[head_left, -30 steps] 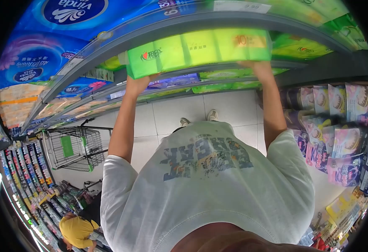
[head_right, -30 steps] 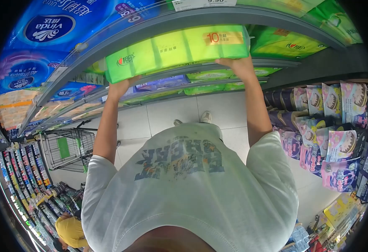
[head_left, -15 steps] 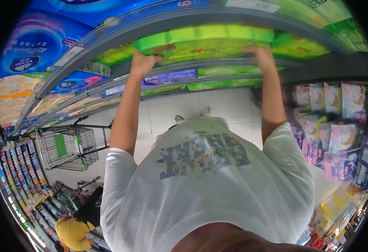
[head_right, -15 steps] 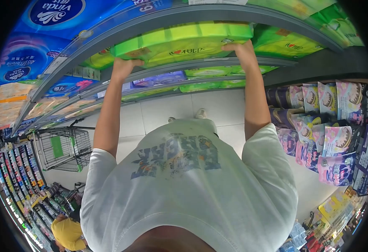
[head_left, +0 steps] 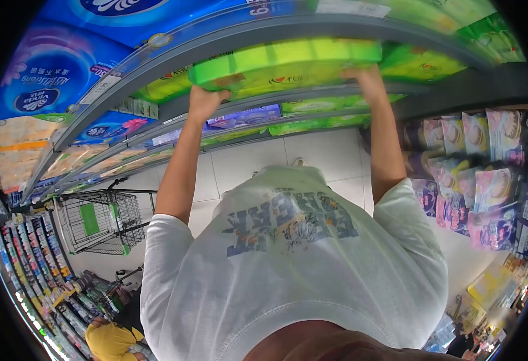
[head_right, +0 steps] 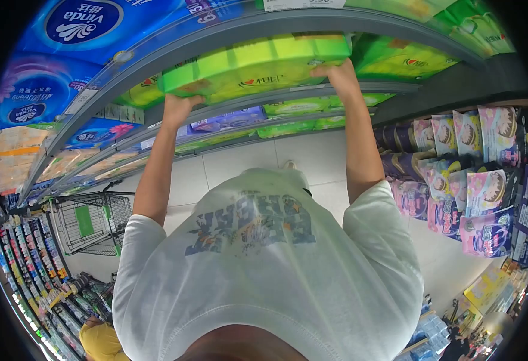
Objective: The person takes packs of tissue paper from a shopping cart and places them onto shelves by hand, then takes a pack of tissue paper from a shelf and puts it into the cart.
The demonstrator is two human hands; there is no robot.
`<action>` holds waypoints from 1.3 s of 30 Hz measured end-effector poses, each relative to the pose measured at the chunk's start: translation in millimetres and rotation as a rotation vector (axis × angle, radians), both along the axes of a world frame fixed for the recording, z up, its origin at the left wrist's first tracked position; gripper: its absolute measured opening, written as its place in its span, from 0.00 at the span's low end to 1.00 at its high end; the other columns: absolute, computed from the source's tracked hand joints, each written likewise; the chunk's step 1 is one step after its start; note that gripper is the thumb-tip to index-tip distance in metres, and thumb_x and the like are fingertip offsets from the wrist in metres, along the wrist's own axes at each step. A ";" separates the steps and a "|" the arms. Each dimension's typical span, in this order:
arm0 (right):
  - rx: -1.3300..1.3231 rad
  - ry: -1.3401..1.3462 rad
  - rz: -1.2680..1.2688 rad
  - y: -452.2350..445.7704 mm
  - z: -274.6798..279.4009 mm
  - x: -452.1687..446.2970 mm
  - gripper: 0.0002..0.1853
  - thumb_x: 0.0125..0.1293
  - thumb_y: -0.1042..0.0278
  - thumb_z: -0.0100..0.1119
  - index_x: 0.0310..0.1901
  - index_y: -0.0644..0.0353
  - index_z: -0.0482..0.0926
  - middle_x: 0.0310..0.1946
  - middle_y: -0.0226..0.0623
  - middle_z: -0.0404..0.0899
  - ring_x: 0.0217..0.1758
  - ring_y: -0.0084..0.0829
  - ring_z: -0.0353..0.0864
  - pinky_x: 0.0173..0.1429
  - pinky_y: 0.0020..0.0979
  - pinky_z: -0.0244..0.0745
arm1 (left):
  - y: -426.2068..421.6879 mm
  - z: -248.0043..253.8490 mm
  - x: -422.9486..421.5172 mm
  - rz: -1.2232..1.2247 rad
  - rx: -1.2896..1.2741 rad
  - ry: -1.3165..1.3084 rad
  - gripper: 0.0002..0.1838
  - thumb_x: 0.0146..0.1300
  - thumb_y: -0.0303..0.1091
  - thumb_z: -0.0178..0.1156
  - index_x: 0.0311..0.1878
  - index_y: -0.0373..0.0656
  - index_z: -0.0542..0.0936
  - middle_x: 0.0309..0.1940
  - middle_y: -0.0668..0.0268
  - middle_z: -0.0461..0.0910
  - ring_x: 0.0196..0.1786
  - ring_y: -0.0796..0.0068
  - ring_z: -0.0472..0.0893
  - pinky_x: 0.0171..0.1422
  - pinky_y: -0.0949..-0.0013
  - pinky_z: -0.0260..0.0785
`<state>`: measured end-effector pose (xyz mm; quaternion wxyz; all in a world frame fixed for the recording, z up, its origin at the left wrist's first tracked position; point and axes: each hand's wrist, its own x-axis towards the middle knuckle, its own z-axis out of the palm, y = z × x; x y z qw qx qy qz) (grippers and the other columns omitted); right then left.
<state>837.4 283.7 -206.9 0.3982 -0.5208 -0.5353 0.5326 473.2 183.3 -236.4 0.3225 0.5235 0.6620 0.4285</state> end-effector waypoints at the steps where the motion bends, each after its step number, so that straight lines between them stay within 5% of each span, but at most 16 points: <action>1: -0.010 -0.019 0.011 2.3 0.2 -0.6 0.22 0.41 0.74 0.69 0.42 0.68 0.80 0.41 0.42 0.81 0.47 0.39 0.78 0.56 0.36 0.67 | 2.6 -0.6 0.6 -0.019 0.000 -0.017 0.22 0.40 0.24 0.68 0.44 0.37 0.81 0.39 0.60 0.84 0.40 0.68 0.82 0.46 0.67 0.73; 11: -0.055 -0.096 0.029 19.6 -0.6 -3.3 0.20 0.42 0.75 0.68 0.41 0.68 0.79 0.40 0.41 0.81 0.46 0.39 0.77 0.55 0.35 0.67 | 3.1 0.8 9.9 0.054 -0.039 0.047 0.21 0.40 0.24 0.67 0.43 0.36 0.80 0.38 0.59 0.84 0.40 0.66 0.82 0.45 0.66 0.73; 17: -0.065 -0.106 0.026 14.2 0.6 -4.7 0.22 0.41 0.76 0.67 0.44 0.68 0.78 0.41 0.40 0.81 0.46 0.36 0.77 0.54 0.33 0.67 | 6.9 -21.5 2.9 0.113 -0.091 0.079 0.32 0.39 0.24 0.68 0.54 0.36 0.73 0.45 0.57 0.82 0.45 0.65 0.81 0.49 0.65 0.72; 20: 0.010 -0.097 -0.070 -2.2 -1.7 -8.4 0.31 0.44 0.74 0.69 0.54 0.71 0.73 0.49 0.44 0.79 0.53 0.39 0.77 0.57 0.34 0.68 | -11.2 -2.8 15.7 0.134 0.000 -0.106 0.35 0.43 0.25 0.70 0.59 0.36 0.69 0.52 0.56 0.78 0.53 0.65 0.78 0.57 0.64 0.69; 22: 0.329 0.321 -0.362 -11.1 -20.1 -10.2 0.39 0.53 0.66 0.69 0.65 0.72 0.63 0.61 0.51 0.70 0.63 0.42 0.70 0.65 0.36 0.64 | -21.0 -15.7 14.4 0.251 0.438 -0.435 0.34 0.54 0.31 0.69 0.63 0.35 0.67 0.58 0.58 0.73 0.60 0.65 0.72 0.63 0.63 0.63; 25: 0.318 0.332 -0.405 -25.1 8.6 -14.2 0.42 0.60 0.57 0.65 0.69 0.72 0.58 0.68 0.54 0.61 0.71 0.44 0.61 0.72 0.39 0.55 | -32.3 35.3 11.7 0.194 0.379 -0.569 0.31 0.63 0.36 0.63 0.67 0.36 0.64 0.62 0.60 0.69 0.64 0.66 0.66 0.68 0.62 0.57; 29: 0.268 0.177 -0.333 -0.4 16.7 -30.8 0.46 0.57 0.49 0.67 0.69 0.71 0.58 0.68 0.51 0.60 0.71 0.43 0.59 0.72 0.38 0.51 | -3.2 39.6 20.8 0.164 0.263 -0.738 0.32 0.64 0.39 0.62 0.67 0.37 0.64 0.61 0.61 0.68 0.63 0.67 0.66 0.69 0.64 0.55; 39: 0.142 0.303 -0.265 9.2 18.8 -28.6 0.48 0.53 0.47 0.69 0.68 0.72 0.60 0.65 0.51 0.63 0.68 0.41 0.62 0.69 0.38 0.55 | 15.5 40.2 37.6 0.265 0.339 -0.555 0.36 0.62 0.39 0.65 0.68 0.35 0.60 0.61 0.58 0.67 0.64 0.66 0.65 0.69 0.62 0.54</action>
